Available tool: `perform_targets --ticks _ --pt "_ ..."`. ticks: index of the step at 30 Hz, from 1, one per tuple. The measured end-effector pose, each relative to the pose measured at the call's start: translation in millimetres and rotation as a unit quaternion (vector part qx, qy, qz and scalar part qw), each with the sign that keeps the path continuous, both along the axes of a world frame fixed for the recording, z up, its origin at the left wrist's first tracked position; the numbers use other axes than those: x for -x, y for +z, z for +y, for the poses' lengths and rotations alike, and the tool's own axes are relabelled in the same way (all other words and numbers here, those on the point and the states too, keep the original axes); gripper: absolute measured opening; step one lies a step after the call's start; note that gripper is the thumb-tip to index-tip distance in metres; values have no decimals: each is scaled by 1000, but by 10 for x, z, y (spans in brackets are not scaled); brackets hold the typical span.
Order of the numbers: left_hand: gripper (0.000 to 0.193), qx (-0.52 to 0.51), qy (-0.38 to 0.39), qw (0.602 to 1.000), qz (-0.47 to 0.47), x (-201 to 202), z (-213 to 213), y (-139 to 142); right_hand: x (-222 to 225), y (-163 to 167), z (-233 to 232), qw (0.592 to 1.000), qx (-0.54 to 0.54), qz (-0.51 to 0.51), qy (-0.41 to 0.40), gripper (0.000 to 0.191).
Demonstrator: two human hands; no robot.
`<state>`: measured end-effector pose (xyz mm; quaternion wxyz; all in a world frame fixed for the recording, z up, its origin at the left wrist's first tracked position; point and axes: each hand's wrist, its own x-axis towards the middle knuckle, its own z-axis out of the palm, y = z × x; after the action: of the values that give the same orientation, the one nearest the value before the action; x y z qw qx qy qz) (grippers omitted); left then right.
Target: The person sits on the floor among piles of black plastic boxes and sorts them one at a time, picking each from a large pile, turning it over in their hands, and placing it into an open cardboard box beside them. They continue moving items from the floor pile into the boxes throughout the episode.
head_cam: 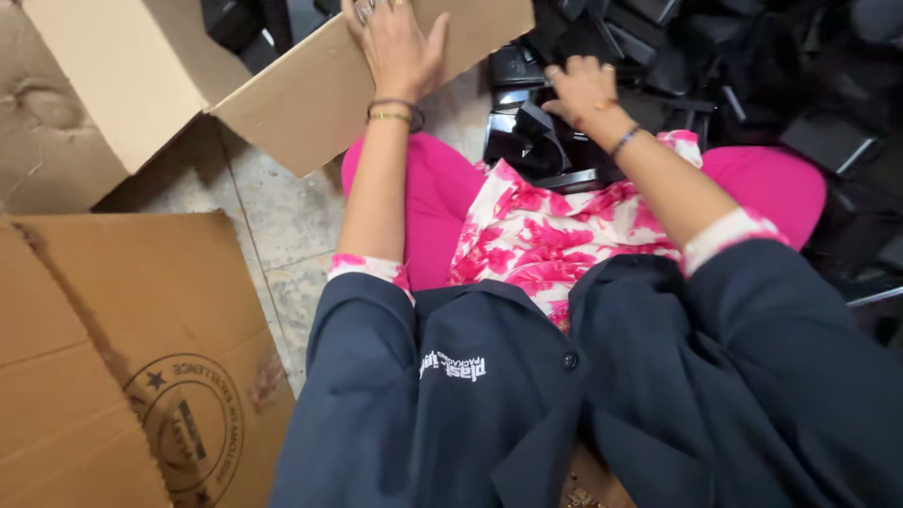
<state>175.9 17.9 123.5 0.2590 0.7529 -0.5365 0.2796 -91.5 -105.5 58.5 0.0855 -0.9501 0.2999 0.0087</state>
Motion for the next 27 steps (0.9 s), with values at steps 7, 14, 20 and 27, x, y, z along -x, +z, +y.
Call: perform_targets --ticks 7,14,20,27 --pt "18 -101 -264 901 329 1360 -74 -810 1166 266 -51 955 -84 -275 -69 26" --pt "104 -300 61 872 381 1407 -788 -1062 1901 238 274 956 56 -288 -6 36" --pt "105 -491 123 801 321 1500 -1071 -918 1778 87 466 963 -46 -180 -195 66" --pt "38 -456 14 858 239 1293 -909 -1070 1099 -191 145 958 23 -70 -277 76"
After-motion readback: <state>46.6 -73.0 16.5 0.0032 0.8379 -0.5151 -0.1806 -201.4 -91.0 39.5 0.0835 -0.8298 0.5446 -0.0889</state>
